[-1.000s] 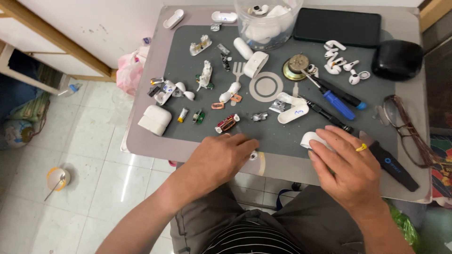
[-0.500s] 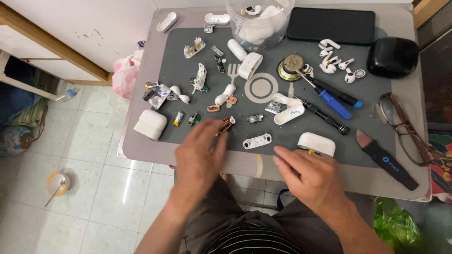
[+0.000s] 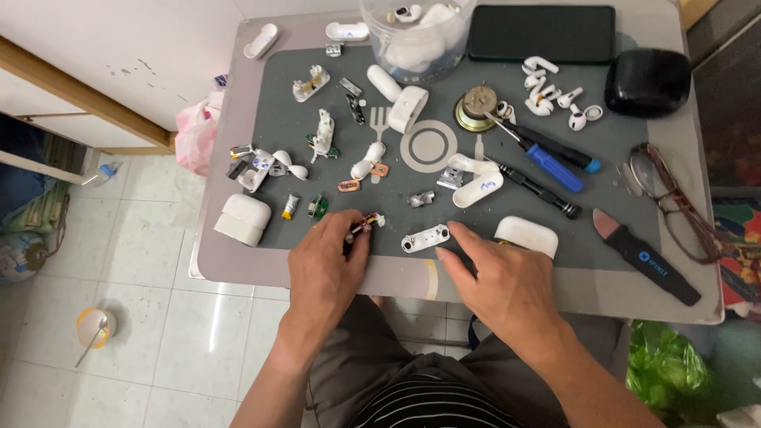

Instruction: The person is performing a final inspection and assembly of repaired wireless earbud components, using small tools to manipulate and check the fit of internal parts.

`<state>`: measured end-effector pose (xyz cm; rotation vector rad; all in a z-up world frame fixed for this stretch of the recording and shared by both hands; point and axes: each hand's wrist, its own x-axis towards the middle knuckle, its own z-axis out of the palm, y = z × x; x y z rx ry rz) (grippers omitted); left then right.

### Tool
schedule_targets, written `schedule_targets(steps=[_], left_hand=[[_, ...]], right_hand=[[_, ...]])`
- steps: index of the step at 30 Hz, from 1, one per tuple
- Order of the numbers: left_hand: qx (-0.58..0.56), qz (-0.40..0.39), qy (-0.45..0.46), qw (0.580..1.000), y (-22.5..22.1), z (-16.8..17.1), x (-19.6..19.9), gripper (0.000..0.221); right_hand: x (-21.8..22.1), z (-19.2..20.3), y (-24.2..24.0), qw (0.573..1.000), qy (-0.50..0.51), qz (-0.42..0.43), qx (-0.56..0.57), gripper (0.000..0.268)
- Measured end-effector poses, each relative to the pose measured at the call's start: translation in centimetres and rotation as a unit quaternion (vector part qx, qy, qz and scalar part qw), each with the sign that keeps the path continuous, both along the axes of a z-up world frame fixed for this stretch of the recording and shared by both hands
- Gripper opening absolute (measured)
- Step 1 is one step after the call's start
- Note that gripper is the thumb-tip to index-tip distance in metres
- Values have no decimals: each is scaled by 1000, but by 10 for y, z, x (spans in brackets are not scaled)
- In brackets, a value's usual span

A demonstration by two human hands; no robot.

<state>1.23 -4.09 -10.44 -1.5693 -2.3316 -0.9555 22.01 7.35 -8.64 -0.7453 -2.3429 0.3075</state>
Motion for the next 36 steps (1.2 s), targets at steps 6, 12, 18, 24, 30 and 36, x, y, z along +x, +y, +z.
schedule_targets(steps=[6, 12, 18, 24, 30, 36], left_hand=[[29, -43, -19, 998, -4, 3, 3, 25], [54, -165, 41, 984, -17, 3, 4, 25], [0, -172, -17, 985, -35, 20, 9, 25], [-8, -50, -11, 999, -30, 12, 10, 25], [-32, -17, -204, 978, -33, 25, 12, 21], [-26, -123, -403, 907, -33, 45, 16, 26]], right_hand=[[2, -9, 0, 1000, 6, -12, 10, 23], [9, -15, 3, 986, 130, 5, -101, 24], [9, 6, 2, 991, 99, 45, -74, 25], [5, -7, 2, 998, 58, 20, -22, 40], [-1, -6, -4, 999, -30, -31, 29, 41], [-3, 0, -4, 1000, -19, -18, 0, 27]])
